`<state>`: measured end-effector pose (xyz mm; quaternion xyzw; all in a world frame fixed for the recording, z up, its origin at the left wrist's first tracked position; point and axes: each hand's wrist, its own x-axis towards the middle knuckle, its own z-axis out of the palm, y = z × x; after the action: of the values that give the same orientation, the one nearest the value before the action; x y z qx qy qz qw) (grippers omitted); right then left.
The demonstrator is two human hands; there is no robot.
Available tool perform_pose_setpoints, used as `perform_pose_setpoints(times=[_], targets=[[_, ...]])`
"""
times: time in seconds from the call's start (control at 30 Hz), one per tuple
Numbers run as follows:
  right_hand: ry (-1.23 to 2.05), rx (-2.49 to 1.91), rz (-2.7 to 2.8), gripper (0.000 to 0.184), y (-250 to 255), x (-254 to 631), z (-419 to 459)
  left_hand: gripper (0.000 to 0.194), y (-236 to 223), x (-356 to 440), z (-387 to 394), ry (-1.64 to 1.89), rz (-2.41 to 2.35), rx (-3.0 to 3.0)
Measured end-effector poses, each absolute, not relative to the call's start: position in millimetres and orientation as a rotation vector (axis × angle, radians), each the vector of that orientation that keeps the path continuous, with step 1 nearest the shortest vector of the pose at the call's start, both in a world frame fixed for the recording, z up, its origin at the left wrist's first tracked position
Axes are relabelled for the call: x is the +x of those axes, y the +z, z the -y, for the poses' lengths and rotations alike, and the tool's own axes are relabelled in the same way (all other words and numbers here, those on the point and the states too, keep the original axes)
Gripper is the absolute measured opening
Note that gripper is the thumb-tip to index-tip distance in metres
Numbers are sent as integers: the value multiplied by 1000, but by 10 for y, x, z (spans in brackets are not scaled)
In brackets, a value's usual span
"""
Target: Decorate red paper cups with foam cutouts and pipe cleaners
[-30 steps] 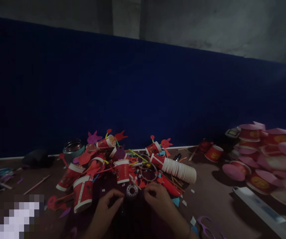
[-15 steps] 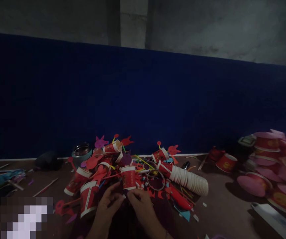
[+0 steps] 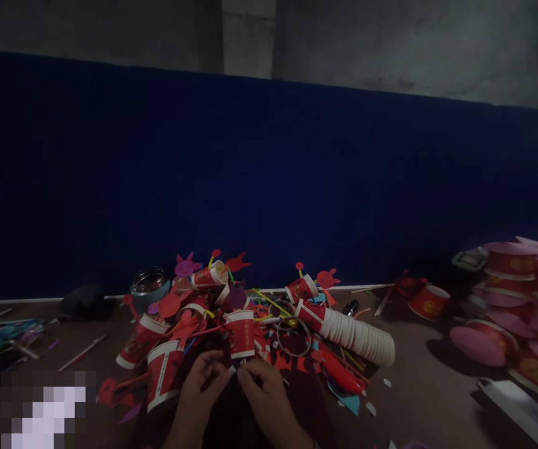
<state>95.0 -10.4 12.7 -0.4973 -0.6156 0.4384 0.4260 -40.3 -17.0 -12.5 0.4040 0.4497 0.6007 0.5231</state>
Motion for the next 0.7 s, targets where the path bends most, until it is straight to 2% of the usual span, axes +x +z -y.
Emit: perform_pose_setpoints(times=[0.23, 0.53, 0.7], targets=[[1276, -1230, 1305, 35, 144, 972, 70, 36, -140, -442, 164, 1463, -1159, 920], [1182, -1299, 1462, 41, 130, 981, 87, 27, -116, -447, 187, 1438, -1231, 1090], [1232, -1259, 1343, 40, 101, 981, 63, 27, -134, -459, 174, 1434, -1242, 1119]])
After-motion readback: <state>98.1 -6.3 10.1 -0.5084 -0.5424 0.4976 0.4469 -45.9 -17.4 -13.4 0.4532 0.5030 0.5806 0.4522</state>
